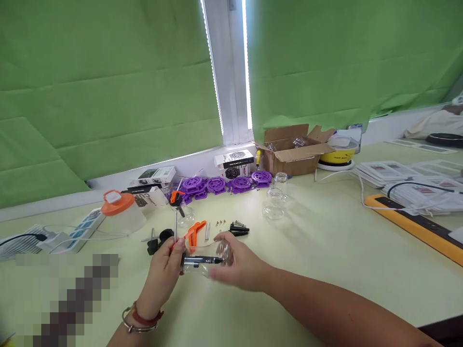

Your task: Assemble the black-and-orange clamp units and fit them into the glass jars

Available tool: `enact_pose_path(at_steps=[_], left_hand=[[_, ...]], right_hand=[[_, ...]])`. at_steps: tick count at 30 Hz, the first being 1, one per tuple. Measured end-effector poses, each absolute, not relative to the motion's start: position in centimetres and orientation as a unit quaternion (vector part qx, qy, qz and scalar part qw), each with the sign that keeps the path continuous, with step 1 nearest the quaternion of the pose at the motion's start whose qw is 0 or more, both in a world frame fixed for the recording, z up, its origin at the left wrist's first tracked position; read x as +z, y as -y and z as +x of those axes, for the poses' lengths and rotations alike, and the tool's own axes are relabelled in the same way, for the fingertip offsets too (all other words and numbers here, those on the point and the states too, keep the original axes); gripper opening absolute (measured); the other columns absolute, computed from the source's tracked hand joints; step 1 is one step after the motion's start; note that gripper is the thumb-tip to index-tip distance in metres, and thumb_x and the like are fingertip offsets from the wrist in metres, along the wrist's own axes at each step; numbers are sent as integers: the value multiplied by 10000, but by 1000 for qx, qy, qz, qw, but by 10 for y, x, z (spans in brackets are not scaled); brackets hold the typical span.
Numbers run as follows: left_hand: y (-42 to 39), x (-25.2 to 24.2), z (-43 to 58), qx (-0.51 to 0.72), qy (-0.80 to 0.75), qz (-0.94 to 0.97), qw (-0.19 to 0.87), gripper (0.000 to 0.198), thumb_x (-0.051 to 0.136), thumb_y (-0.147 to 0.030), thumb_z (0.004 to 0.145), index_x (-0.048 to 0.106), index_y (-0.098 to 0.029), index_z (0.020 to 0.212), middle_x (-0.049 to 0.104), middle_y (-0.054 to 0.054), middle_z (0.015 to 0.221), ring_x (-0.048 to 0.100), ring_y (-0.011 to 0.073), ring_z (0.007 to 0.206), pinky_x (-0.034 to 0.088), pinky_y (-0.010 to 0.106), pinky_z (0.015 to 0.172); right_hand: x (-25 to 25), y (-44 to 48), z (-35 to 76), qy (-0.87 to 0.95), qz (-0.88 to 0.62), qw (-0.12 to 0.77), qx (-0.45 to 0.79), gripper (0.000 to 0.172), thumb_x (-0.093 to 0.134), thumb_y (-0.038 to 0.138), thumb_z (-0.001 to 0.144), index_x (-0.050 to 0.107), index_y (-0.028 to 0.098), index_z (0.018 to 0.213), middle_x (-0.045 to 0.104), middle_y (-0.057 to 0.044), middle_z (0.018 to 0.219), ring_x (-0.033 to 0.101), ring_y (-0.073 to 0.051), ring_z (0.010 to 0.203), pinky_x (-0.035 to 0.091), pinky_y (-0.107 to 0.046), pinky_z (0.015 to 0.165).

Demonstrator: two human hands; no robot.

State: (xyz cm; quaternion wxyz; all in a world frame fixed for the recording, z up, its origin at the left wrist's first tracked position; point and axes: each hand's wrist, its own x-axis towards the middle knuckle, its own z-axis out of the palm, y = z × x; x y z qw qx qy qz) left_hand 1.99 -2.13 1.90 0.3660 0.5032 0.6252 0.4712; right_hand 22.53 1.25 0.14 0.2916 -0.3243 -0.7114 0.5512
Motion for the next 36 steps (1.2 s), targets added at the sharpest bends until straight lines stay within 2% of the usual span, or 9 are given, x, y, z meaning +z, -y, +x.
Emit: enact_pose_path(at_steps=[5,10,12,18,23,26,29,34,36], left_hand=[[22,25,23,472,-649,402,441,373,476,-556,798,494,-198,693,473,-36,587,412,85,466,356,183,399],[23,17,20,523,-603,515,312,347,477,-515,834,523,-190,721,489,-21,634,447,98,548,415,206,504],[23,15,21,523,-597,528,302,334,503,-503,827,529,-188,717,507,-18,645,440,94,550,403,198,505],[25,17,26,547,-583,465,381,333,533,-523,800,561,-199,725,549,-8,648,458,110,538,394,209,478],[29,17,29,547,-573,563,235,261,607,-447,771,594,-202,683,519,-12,602,436,114,551,376,216,525],[28,20,32,511,-606,520,319,333,535,-505,806,531,-205,661,492,-23,581,427,105,504,370,211,467],[24,21,31,505,-616,420,435,387,499,-556,806,478,-206,643,418,-49,527,379,89,432,325,199,384],[19,23,21,557,-597,321,480,378,555,-544,767,499,-191,647,451,-48,527,372,67,392,282,185,346],[19,25,18,584,-589,308,466,357,574,-527,756,527,-186,661,478,-41,556,396,66,408,315,184,358]], right_hand=[[4,-14,232,858,-207,342,322,416,646,425,769,538,307,1152,462,-74,1315,328,-293,1288,214,-519,1076],[4,-13,230,690,-336,277,578,684,301,675,848,319,206,1345,507,-174,1187,596,-265,977,505,-473,784],[5,-10,232,668,-320,249,624,642,325,656,852,381,206,1307,539,-163,1129,622,-252,881,522,-467,727],[13,-6,241,727,-280,354,517,730,708,544,657,452,282,1288,435,-124,1333,316,-322,1304,313,-500,1037],[17,-12,238,612,-373,209,665,727,489,623,797,329,193,1361,527,-175,1187,606,-279,961,521,-480,755],[20,-13,244,766,-318,292,477,716,717,458,684,454,206,1301,491,-159,1280,495,-309,1159,404,-517,979],[22,-12,256,886,-199,306,285,401,660,280,775,580,307,1167,557,-59,1242,420,-260,1257,221,-517,1117],[5,-24,282,881,-248,377,143,200,637,231,790,630,316,971,622,-35,1101,494,-254,1188,301,-544,1080],[-7,-33,294,813,-347,454,108,315,720,323,701,600,261,985,569,-85,1186,441,-300,1231,329,-544,1054]])
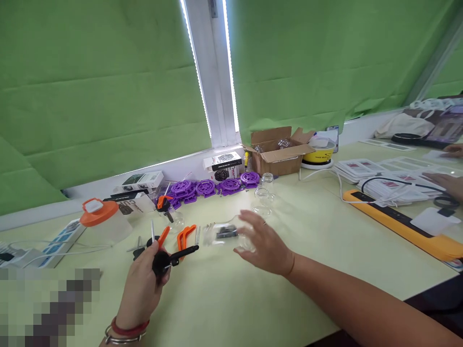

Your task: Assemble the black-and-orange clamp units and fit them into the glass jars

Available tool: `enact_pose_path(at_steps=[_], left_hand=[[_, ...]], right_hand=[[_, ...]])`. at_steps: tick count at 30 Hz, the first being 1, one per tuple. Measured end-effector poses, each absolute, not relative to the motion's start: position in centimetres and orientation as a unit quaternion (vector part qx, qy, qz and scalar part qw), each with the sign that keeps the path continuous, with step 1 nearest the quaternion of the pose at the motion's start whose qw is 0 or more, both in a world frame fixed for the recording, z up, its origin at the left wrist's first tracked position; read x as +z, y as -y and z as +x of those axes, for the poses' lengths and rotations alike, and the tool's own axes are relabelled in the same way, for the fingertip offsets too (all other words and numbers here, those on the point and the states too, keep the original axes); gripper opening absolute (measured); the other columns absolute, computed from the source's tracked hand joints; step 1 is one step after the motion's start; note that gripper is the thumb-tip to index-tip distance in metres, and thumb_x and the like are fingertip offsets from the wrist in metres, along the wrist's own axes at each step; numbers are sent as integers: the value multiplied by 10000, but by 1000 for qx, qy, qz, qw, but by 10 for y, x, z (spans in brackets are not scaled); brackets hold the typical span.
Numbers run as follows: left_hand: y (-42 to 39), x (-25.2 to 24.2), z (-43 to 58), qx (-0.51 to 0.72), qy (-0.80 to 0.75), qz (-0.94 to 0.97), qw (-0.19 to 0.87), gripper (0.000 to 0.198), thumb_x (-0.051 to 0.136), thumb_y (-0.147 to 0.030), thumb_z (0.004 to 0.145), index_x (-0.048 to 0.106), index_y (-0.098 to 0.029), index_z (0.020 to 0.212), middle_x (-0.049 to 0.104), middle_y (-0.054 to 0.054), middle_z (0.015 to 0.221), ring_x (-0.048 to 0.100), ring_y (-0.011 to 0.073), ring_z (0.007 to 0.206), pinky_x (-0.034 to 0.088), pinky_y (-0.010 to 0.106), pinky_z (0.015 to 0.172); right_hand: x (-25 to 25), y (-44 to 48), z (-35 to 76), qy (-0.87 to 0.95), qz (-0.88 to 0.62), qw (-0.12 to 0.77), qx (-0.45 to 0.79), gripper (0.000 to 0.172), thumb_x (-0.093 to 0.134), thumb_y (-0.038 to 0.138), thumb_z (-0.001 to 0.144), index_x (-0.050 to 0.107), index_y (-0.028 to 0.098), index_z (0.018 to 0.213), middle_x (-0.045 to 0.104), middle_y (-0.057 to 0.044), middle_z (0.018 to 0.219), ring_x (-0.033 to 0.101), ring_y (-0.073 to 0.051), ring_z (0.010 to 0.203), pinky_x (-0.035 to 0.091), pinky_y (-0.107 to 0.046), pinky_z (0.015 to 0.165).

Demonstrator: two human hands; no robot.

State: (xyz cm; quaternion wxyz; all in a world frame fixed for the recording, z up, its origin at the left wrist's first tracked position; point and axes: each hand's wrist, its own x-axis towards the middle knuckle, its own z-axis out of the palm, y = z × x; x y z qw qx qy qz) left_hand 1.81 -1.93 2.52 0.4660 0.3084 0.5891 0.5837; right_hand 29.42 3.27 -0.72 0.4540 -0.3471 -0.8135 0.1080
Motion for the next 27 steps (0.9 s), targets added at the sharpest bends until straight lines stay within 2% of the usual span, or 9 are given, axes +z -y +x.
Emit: enact_pose_path(at_steps=[2,4,7,10,17,20,24,27], left_hand=[[20,27,17,596,-590,306,450,344,588,-518,748,545,-187,666,495,-36,584,408,65,425,336,181,365],[20,28,17,594,-594,314,443,342,587,-526,749,557,-192,677,527,-23,623,422,70,443,350,181,370],[20,26,18,585,-597,322,445,352,577,-549,752,566,-203,689,555,-6,653,440,85,465,362,186,376],[21,24,18,581,-593,337,445,360,571,-553,754,574,-201,679,555,3,657,436,89,467,364,190,375],[22,24,20,546,-610,396,415,384,543,-555,777,597,-189,671,516,-7,617,428,88,475,387,188,396],[21,22,22,524,-620,429,397,400,525,-563,788,581,-188,663,492,-17,594,435,93,486,394,189,410],[20,17,23,509,-625,437,400,414,526,-583,779,558,-188,658,425,-38,552,425,96,481,399,195,426],[19,13,24,505,-625,430,412,401,540,-574,772,518,-194,647,417,-45,557,432,95,486,396,197,442]], right_hand=[[-20,-41,305,734,-457,491,111,534,771,417,602,550,236,1052,544,-111,1202,446,-321,1207,358,-533,1021],[-31,-48,315,658,-558,481,154,626,760,476,579,516,231,1101,542,-109,1181,501,-309,1125,415,-500,956],[-41,-55,327,598,-623,448,231,658,725,504,595,480,226,1139,546,-106,1163,555,-280,1016,474,-434,855],[-45,-67,334,599,-616,448,247,650,720,471,597,463,218,1138,541,-102,1185,558,-266,1028,464,-402,871],[-52,-113,337,646,-619,407,185,622,684,474,638,489,175,1147,547,-115,1161,540,-258,1034,449,-385,877],[-56,-134,336,651,-620,409,161,664,680,478,651,480,158,1197,524,-130,1194,533,-257,1036,449,-385,872],[-60,-150,335,644,-625,399,187,746,709,483,638,444,155,1254,521,-132,1204,532,-261,1037,444,-391,882],[-52,-140,327,644,-629,420,117,796,720,506,631,425,152,1280,467,-160,1266,475,-305,1118,396,-441,943]])
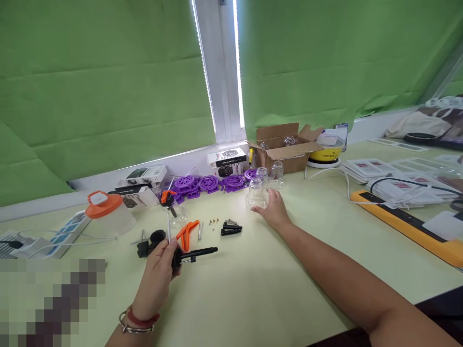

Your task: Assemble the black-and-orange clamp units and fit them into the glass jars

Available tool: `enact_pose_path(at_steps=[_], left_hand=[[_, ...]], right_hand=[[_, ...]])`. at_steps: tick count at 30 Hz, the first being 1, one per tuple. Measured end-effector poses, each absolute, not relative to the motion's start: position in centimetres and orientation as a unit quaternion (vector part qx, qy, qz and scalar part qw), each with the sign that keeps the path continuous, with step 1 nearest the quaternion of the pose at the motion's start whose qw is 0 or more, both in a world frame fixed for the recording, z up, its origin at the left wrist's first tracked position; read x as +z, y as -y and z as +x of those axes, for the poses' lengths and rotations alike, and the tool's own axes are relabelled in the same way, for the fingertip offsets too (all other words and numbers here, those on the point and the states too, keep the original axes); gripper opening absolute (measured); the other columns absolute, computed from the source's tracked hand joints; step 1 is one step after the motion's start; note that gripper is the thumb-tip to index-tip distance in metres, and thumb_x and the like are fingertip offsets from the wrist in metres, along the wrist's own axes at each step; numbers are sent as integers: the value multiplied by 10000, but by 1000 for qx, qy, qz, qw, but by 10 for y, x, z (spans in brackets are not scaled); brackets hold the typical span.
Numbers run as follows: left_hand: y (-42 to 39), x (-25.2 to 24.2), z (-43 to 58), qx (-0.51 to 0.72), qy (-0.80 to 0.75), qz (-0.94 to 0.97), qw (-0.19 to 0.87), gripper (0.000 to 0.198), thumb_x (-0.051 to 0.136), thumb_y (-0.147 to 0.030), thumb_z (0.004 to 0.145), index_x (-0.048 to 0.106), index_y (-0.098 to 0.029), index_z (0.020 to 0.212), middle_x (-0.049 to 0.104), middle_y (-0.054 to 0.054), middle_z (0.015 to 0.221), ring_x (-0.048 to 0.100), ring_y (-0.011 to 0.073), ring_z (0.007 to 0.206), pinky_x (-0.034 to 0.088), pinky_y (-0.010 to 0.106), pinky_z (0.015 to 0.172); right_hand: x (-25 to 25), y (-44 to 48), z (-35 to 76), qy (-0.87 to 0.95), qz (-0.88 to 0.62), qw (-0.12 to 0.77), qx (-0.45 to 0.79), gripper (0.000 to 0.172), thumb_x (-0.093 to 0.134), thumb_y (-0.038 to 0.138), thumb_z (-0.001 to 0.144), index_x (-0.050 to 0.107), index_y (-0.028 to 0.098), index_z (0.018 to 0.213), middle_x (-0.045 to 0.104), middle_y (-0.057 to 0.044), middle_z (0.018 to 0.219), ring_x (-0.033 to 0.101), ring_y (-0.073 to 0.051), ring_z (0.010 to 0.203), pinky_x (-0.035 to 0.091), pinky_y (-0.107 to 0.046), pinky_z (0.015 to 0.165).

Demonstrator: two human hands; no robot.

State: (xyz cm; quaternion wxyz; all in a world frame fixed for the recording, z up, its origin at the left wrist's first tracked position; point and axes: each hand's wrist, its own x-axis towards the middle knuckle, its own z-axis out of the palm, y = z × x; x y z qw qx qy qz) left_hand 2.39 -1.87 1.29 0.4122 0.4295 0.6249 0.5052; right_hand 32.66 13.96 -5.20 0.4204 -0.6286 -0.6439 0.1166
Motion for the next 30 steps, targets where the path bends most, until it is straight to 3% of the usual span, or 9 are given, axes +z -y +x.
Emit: enact_pose_path(at_steps=[2,4,8,10,14,17,20,25,30], left_hand=[[18,12,25,503,-622,425,423,386,555,-556,770,484,-199,642,425,-47,570,434,93,487,379,194,443],[18,13,27,497,-619,425,435,369,564,-537,771,471,-201,650,423,-48,574,432,92,487,373,196,448],[18,12,31,479,-600,452,454,309,618,-473,755,480,-198,721,421,-56,598,437,83,503,384,196,472],[18,9,32,473,-585,472,460,294,650,-435,740,492,-199,817,448,-58,638,446,78,513,392,198,484],[18,2,31,514,-563,491,422,474,618,-396,787,392,-244,1175,536,-30,757,524,110,593,449,241,561],[19,3,29,572,-538,529,323,545,663,-342,764,410,-250,1238,567,85,1104,574,205,1009,453,350,873],[21,7,28,560,-498,619,234,599,731,-307,701,474,-236,1238,417,126,1369,341,285,1319,268,436,1083],[28,9,32,475,-485,727,101,1086,801,-470,564,175,-262,1426,289,152,1448,278,344,1346,270,536,1072],[32,11,44,396,-551,735,2,1275,810,-586,407,145,-193,1421,339,191,1376,342,403,1271,316,586,1008]], right_hand=[[-39,-119,313,666,-599,444,35,714,676,530,683,465,150,1250,472,-170,1249,395,-332,1195,320,-473,1006],[-21,-92,292,717,-540,440,25,492,569,501,797,541,175,1165,519,-146,1181,407,-306,1177,303,-464,1013],[11,-42,247,803,-439,383,122,315,492,433,868,640,211,1034,561,-121,1115,464,-279,1086,338,-445,945],[17,-31,230,844,-374,303,237,268,506,422,858,665,221,935,613,-92,966,523,-249,936,384,-409,853],[10,-30,213,758,-370,161,513,333,467,439,864,608,178,714,525,-10,601,403,-115,514,333,-263,520],[3,-29,210,661,-356,198,630,367,460,504,864,585,169,782,509,14,577,339,-90,494,288,-245,519],[3,-22,211,614,-313,229,688,421,462,565,853,571,159,815,493,27,554,353,-91,525,287,-245,568],[11,-6,211,562,-259,259,742,456,507,581,827,569,135,762,488,19,560,419,-105,582,318,-267,647],[6,1,205,488,-259,258,792,483,614,602,733,603,120,763,549,-25,790,404,-80,596,302,-255,609]])
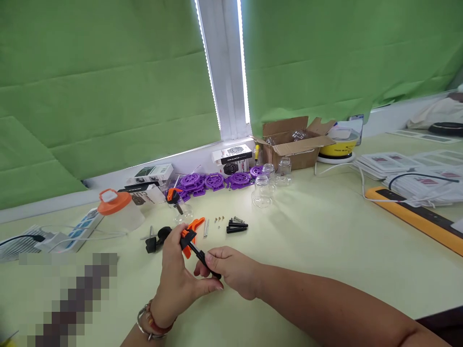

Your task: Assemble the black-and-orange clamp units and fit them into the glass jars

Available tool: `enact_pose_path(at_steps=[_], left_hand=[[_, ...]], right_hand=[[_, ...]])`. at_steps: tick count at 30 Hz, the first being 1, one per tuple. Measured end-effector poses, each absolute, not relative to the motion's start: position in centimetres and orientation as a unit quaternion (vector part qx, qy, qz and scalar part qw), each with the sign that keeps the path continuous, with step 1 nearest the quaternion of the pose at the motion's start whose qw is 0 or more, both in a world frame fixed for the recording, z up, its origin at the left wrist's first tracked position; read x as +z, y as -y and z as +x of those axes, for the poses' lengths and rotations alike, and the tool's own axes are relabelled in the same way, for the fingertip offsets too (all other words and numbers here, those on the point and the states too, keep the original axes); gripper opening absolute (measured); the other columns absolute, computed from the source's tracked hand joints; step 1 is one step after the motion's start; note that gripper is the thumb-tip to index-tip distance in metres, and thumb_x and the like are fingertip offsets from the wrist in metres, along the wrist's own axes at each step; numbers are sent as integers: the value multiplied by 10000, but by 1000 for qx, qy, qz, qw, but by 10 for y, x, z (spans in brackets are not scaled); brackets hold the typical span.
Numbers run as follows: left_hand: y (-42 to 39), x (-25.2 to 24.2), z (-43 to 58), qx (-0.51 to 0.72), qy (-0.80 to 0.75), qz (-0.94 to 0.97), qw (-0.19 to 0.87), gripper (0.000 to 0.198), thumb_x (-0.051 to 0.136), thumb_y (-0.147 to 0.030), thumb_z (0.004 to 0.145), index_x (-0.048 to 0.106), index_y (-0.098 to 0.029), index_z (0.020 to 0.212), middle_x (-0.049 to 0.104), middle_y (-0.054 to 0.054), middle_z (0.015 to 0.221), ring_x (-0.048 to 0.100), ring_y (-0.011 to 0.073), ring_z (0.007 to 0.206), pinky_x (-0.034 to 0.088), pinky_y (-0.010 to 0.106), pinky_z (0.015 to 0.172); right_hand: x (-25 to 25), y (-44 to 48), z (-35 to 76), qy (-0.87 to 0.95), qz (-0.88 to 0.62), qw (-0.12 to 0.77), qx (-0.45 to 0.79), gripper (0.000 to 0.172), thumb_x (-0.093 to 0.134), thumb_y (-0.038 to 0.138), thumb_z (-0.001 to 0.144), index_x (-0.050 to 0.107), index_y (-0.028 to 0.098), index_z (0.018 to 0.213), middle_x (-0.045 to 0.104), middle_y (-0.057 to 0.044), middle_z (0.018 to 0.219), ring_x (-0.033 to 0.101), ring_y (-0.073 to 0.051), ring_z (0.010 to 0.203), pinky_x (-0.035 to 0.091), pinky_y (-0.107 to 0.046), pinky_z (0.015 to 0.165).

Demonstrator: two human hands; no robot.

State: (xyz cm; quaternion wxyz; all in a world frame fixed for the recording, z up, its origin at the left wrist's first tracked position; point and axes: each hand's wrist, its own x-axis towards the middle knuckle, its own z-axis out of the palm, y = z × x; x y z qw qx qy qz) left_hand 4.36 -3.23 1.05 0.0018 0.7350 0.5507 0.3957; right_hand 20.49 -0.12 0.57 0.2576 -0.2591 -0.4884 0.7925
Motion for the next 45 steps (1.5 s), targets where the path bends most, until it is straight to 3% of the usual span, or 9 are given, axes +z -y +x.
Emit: enact_pose_path(at_steps=[5,8,11,16,22,27,32,37,45], left_hand=[[29,8,55,349,-582,734,1,1103,762,-449,507,177,-157,1395,371,197,1340,351,393,1263,307,580,1007],[27,3,58,342,-567,748,40,1201,772,-493,466,122,-131,1409,289,217,1406,286,394,1309,330,551,1018],[25,-1,59,342,-574,744,32,1238,773,-474,456,79,-115,1417,259,224,1429,253,398,1326,310,563,1035],[26,-3,63,338,-599,726,-2,1047,686,-354,567,120,-112,1415,307,207,1417,259,376,1329,279,557,1054],[28,-5,66,347,-596,724,-11,943,633,-309,593,184,-121,1401,376,191,1369,377,360,1256,328,532,1014],[21,-7,64,331,-628,705,-2,919,645,-344,588,238,-116,1380,461,172,1280,438,344,1189,362,496,978],[14,-14,61,279,-674,684,-20,853,647,-362,577,327,-88,1318,520,166,1198,475,334,1100,372,474,941],[9,-22,60,255,-699,668,-5,835,638,-367,576,345,-103,1312,515,166,1217,467,338,1112,366,458,928],[4,-29,61,251,-697,671,-22,772,617,-381,617,383,-100,1296,518,165,1220,464,352,1107,355,468,924]], right_hand=[[-5,0,198,397,-307,271,822,489,735,575,594,606,108,662,559,-35,708,459,-109,627,291,-251,577],[-7,-1,197,354,-339,257,833,453,765,531,549,608,112,623,559,-29,649,465,-110,569,269,-250,530],[-7,-2,197,338,-341,258,838,444,757,522,556,620,105,614,578,-40,637,483,-113,554,275,-252,526],[-6,-4,194,323,-322,282,844,431,766,504,565,632,96,605,602,-45,632,512,-114,585,344,-268,629],[-12,-5,195,326,-325,274,845,452,763,534,570,642,101,615,593,-29,613,512,-115,584,360,-273,643],[-16,-12,198,367,-308,285,830,442,718,535,646,679,107,746,643,-60,758,554,-138,678,401,-305,731],[-18,-16,203,525,-308,294,737,363,623,457,761,710,144,923,672,-76,933,588,-208,894,395,-366,892],[-24,-17,205,700,-384,327,505,314,536,226,798,674,191,1077,548,-90,1236,487,-237,1145,360,-370,999],[-42,-30,204,785,-372,326,373,328,488,134,812,664,220,1075,537,-77,1034,508,-200,983,434,-358,901]])
